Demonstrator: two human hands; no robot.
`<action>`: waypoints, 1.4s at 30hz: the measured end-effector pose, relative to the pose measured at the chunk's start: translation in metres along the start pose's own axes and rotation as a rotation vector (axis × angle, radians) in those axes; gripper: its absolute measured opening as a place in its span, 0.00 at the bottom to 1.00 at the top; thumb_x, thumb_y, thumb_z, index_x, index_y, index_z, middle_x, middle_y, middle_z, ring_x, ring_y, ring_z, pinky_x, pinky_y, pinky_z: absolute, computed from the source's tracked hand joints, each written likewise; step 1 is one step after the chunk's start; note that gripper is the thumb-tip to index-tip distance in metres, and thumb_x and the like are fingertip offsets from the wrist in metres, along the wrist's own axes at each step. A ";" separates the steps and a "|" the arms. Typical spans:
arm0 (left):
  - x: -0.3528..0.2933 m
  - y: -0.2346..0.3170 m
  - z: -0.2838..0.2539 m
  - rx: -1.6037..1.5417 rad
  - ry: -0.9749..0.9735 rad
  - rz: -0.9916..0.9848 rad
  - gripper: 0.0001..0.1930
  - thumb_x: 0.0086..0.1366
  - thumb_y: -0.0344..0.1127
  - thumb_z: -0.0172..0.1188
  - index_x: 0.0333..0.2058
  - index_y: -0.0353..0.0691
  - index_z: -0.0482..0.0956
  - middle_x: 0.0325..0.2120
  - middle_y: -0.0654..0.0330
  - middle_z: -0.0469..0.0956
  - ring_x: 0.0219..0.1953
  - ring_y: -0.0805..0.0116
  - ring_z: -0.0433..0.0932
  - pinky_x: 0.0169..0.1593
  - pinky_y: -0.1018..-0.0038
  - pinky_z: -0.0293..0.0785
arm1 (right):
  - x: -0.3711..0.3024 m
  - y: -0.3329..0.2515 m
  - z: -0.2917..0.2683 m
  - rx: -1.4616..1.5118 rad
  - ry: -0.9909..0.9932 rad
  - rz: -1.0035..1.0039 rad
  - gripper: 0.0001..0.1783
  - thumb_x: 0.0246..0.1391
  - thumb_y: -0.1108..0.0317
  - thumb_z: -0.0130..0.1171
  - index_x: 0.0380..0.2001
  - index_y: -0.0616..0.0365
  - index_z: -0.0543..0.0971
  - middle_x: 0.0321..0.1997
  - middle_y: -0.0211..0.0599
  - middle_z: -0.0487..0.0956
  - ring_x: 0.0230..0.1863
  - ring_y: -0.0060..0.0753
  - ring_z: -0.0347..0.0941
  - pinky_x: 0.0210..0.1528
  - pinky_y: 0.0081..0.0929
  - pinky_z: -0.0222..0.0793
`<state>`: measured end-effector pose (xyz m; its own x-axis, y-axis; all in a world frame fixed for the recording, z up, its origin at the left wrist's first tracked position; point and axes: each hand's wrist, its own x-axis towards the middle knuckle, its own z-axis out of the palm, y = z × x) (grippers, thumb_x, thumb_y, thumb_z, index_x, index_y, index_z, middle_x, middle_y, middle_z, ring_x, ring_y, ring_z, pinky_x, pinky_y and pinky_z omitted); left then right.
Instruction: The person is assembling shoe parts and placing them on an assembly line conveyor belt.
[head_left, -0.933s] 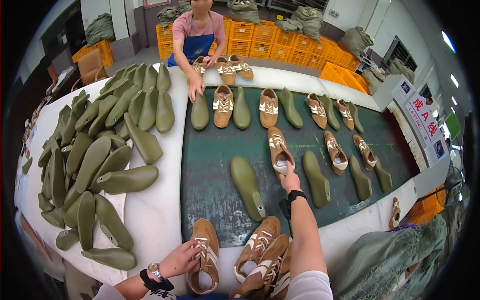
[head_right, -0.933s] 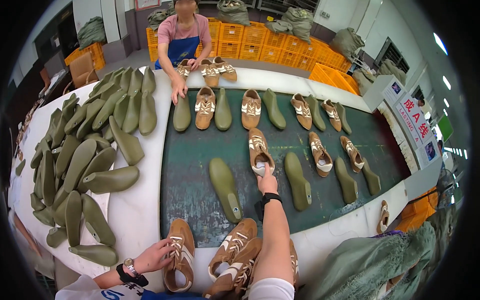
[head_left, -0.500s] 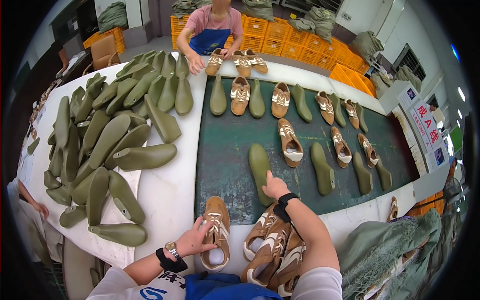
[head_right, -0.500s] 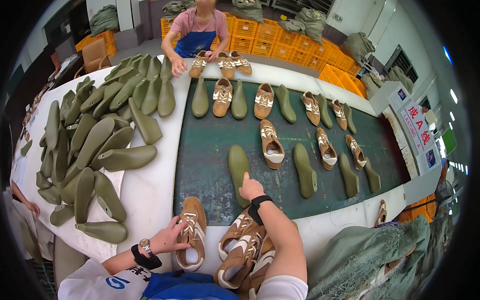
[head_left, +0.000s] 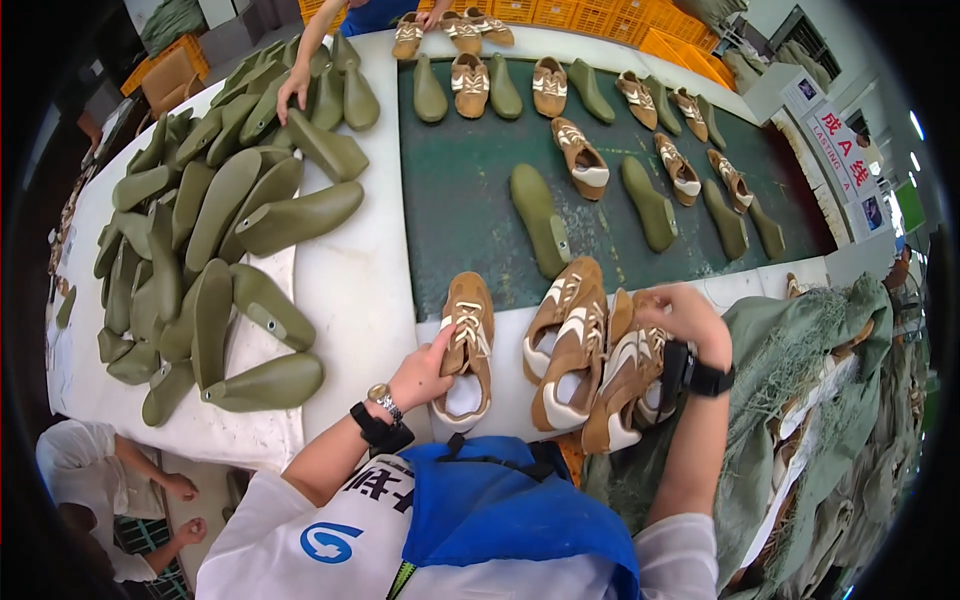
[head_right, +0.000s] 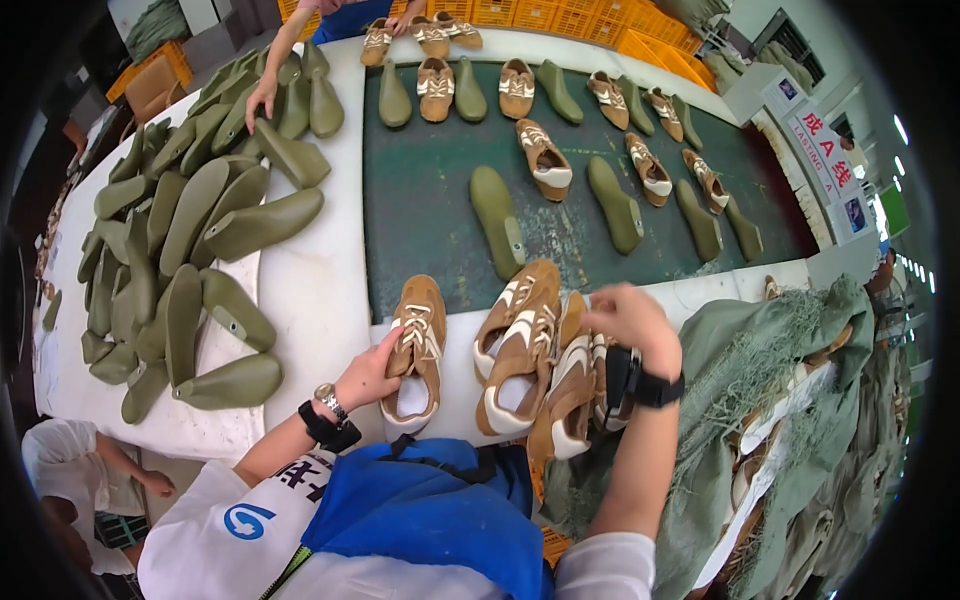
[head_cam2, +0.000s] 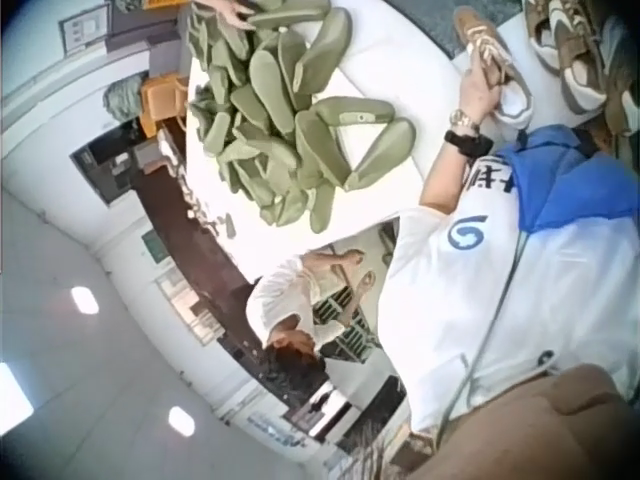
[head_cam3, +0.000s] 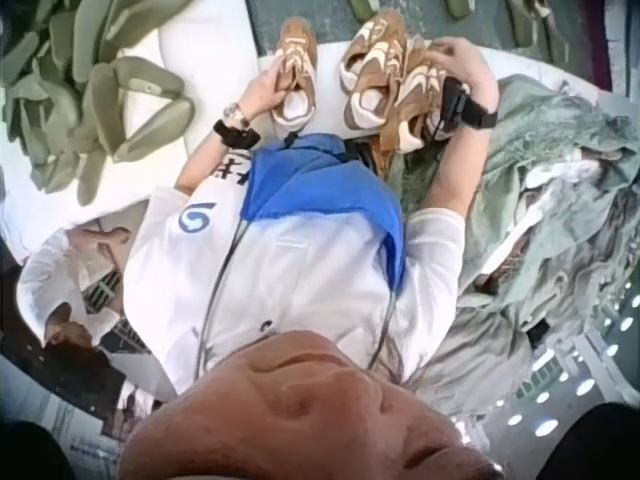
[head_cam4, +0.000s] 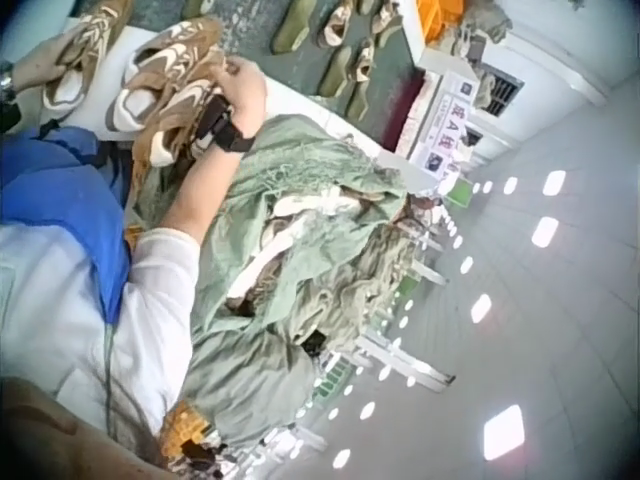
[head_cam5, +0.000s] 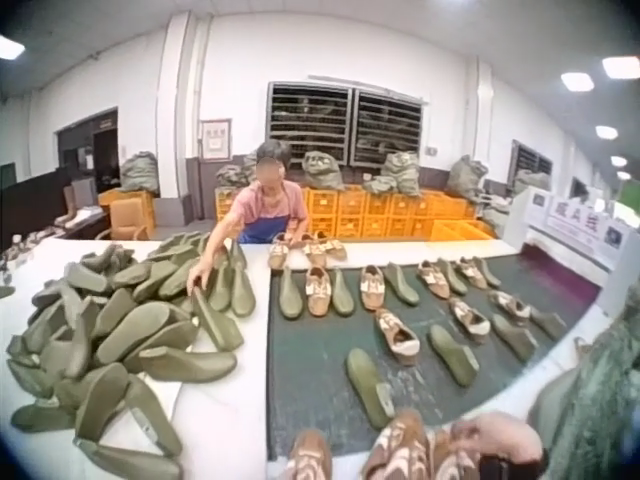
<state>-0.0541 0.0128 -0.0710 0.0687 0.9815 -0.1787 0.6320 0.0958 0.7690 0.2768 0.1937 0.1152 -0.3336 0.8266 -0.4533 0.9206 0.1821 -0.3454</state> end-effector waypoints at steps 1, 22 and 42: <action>-0.002 -0.004 0.002 0.009 -0.030 0.001 0.43 0.48 0.32 0.59 0.62 0.50 0.48 0.31 0.39 0.74 0.33 0.41 0.75 0.39 0.57 0.72 | -0.016 0.002 0.019 0.017 0.031 0.031 0.23 0.40 0.54 0.64 0.38 0.57 0.80 0.31 0.45 0.80 0.34 0.42 0.77 0.38 0.34 0.71; 0.024 0.166 0.011 -0.508 -0.334 0.358 0.45 0.55 0.48 0.63 0.63 0.37 0.46 0.53 0.41 0.65 0.56 0.54 0.66 0.57 0.68 0.63 | -0.114 -0.033 0.131 0.362 0.825 -0.009 0.39 0.36 0.68 0.65 0.55 0.60 0.63 0.49 0.54 0.72 0.50 0.50 0.70 0.50 0.37 0.67; 0.004 0.190 -0.042 0.114 0.365 0.739 0.31 0.43 0.28 0.63 0.50 0.35 0.66 0.51 0.44 0.65 0.47 0.47 0.72 0.45 0.68 0.74 | -0.119 -0.082 0.100 0.340 0.936 -0.360 0.19 0.45 0.81 0.50 0.44 0.60 0.71 0.25 0.48 0.77 0.24 0.45 0.75 0.28 0.33 0.71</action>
<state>0.0336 0.0421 0.1003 0.2546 0.7788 0.5733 0.5980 -0.5926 0.5396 0.2202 0.0274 0.1151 -0.1531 0.8609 0.4852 0.6449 0.4590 -0.6111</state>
